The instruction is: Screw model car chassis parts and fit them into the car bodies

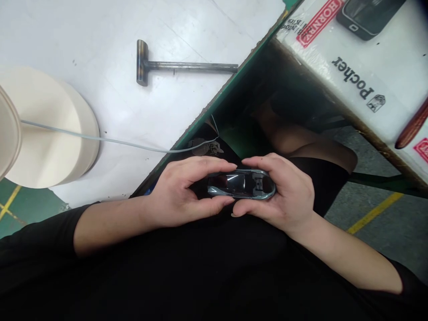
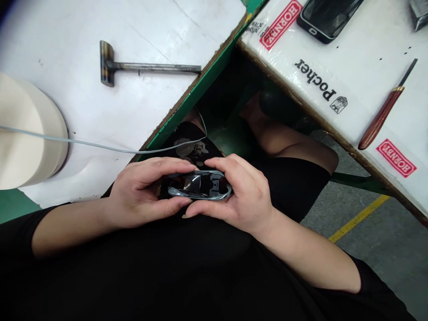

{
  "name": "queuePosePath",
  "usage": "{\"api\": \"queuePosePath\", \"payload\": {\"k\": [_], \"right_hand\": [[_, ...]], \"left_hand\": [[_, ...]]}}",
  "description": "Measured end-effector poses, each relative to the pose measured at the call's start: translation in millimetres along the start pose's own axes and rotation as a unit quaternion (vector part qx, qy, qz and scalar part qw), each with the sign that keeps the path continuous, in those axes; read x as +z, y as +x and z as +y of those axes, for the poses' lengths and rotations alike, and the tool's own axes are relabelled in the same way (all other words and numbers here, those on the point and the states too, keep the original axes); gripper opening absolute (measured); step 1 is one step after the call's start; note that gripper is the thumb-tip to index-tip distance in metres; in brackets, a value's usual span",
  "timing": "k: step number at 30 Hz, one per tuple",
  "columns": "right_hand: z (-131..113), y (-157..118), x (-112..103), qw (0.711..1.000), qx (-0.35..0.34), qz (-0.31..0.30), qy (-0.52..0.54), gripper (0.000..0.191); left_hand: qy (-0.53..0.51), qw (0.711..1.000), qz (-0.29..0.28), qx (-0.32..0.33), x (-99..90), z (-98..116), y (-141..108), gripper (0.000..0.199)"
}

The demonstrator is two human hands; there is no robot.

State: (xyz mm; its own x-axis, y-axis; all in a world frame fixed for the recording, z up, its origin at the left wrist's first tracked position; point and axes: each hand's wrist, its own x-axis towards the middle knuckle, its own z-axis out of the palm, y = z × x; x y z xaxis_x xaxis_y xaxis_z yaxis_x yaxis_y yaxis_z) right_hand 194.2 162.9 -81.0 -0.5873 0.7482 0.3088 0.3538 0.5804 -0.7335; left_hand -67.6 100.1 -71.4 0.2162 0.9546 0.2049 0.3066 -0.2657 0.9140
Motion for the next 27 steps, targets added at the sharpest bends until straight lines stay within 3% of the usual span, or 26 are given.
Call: {"api": "queuePosePath", "payload": {"k": [9,22,27], "right_hand": [[-3.7,-1.9,0.3,1.000,0.023,-0.005,0.014,0.055],[-5.6,-4.6,1.0,1.000,-0.007,0.009,0.004,0.048],[-6.3,-5.3,1.5,1.000,0.000,0.004,-0.004,0.046]], "left_hand": [[-0.038,0.996,-0.016,-0.083,-0.2,5.5,0.7,0.051],[-0.033,0.998,-0.003,-0.050,3.6,7.8,-2.4,0.049],[-0.026,0.996,-0.005,-0.079,3.2,11.2,-5.0,0.048]]}}
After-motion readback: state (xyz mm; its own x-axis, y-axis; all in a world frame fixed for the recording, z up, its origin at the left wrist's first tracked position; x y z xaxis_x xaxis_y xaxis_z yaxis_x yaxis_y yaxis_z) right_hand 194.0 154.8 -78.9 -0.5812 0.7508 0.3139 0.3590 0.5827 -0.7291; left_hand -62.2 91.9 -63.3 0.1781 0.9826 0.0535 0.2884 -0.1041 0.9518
